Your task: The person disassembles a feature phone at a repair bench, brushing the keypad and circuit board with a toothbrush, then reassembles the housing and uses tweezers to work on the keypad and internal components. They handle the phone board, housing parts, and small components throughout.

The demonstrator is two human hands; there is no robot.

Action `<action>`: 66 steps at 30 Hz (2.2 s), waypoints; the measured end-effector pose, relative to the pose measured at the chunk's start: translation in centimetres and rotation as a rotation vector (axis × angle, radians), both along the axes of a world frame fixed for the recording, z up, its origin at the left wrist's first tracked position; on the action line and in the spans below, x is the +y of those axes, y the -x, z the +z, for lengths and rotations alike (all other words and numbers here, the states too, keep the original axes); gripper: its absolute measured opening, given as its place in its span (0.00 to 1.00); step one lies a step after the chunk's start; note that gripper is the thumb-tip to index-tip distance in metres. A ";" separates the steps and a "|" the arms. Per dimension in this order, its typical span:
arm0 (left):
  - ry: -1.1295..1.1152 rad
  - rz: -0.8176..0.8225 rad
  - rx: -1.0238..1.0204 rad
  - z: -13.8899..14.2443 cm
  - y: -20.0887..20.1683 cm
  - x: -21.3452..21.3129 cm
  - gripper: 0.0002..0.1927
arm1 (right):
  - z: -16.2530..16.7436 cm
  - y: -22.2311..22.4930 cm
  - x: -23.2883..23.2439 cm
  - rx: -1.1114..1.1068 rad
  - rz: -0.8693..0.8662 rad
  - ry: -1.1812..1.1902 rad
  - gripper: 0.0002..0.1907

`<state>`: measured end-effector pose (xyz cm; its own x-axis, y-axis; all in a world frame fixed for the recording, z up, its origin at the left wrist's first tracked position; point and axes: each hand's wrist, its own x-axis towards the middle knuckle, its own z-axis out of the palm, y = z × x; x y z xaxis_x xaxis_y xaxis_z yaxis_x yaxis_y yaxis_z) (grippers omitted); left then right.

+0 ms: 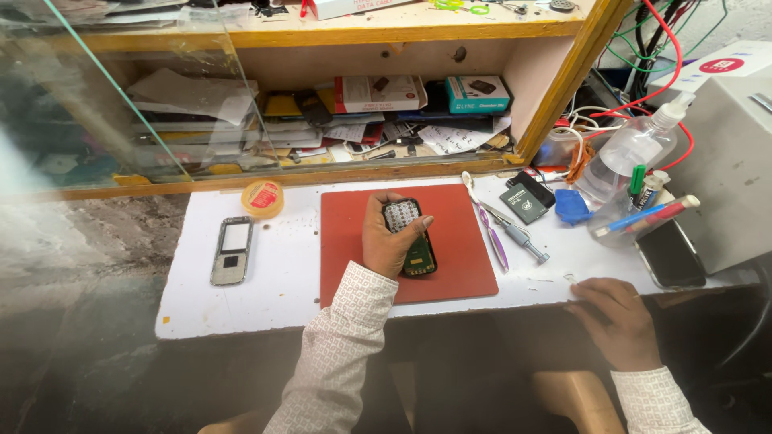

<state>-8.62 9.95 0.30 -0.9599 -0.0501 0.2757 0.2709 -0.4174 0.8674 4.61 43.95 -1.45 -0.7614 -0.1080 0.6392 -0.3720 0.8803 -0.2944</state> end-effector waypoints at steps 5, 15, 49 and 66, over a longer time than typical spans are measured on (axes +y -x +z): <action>0.000 -0.004 -0.002 -0.1 0.3 0.0 0.24 | -0.3 -0.7 -1.4 0.128 0.017 -0.074 0.13; 0.033 -0.048 0.009 -1.4 0.7 0.2 0.21 | 1.8 -0.4 -5.0 0.163 0.112 0.450 0.09; 0.192 -0.149 0.152 -1.8 0.3 0.3 0.18 | 7.7 8.6 -19.1 0.169 0.505 0.451 0.11; 0.174 -0.253 0.158 -1.4 -0.1 0.5 0.18 | 11.1 11.0 -17.2 -0.421 0.494 0.593 0.06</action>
<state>-8.56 10.47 -1.07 -0.8806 0.2447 0.4059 0.3148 -0.3382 0.8869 -6.35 26.76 9.67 -0.9006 -0.2264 0.3710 -0.4273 0.3059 -0.8508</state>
